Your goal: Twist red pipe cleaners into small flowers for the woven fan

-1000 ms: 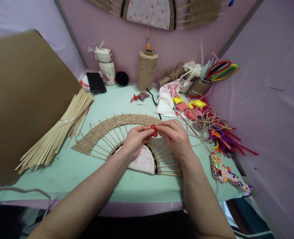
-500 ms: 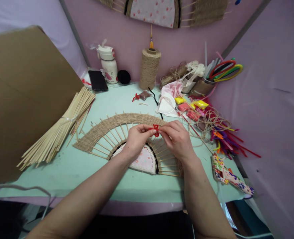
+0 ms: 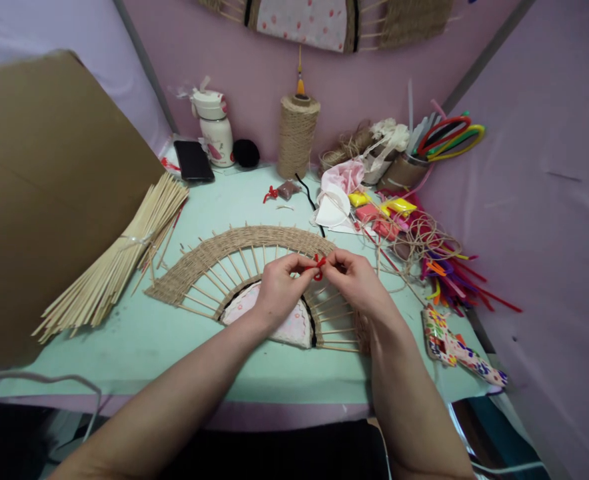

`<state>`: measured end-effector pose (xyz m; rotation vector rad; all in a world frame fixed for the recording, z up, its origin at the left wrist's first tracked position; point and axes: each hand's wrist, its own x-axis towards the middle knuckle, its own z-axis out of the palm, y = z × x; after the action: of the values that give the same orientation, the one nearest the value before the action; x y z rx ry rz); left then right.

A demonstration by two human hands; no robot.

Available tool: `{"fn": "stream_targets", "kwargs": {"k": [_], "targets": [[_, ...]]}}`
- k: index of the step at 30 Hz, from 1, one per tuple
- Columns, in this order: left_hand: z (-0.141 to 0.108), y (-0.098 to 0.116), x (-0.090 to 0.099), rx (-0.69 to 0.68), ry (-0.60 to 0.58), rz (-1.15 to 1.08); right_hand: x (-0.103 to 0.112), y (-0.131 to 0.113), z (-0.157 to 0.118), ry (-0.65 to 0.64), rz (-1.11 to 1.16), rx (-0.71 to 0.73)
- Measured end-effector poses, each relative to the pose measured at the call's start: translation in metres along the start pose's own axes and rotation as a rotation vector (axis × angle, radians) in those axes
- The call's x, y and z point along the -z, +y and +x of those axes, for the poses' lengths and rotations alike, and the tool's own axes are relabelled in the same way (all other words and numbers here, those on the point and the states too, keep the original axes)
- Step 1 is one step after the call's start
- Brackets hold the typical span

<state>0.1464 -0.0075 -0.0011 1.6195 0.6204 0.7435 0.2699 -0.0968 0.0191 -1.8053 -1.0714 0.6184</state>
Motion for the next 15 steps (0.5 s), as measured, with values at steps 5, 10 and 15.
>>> {"fn": "stream_targets", "kwargs": {"k": [5, 10, 15], "targets": [[0.005, 0.001, 0.000, 0.076, 0.047, -0.020, -0.004, 0.003, 0.001, 0.094, -0.065, -0.014], [0.014, 0.000, 0.000, 0.337, 0.130, -0.357, -0.002, 0.003, 0.002, 0.135, 0.030, -0.028], [0.014, 0.000, -0.001, 0.313, 0.147, -0.419, -0.007, -0.001, 0.001, 0.171, 0.022, 0.011]]}}
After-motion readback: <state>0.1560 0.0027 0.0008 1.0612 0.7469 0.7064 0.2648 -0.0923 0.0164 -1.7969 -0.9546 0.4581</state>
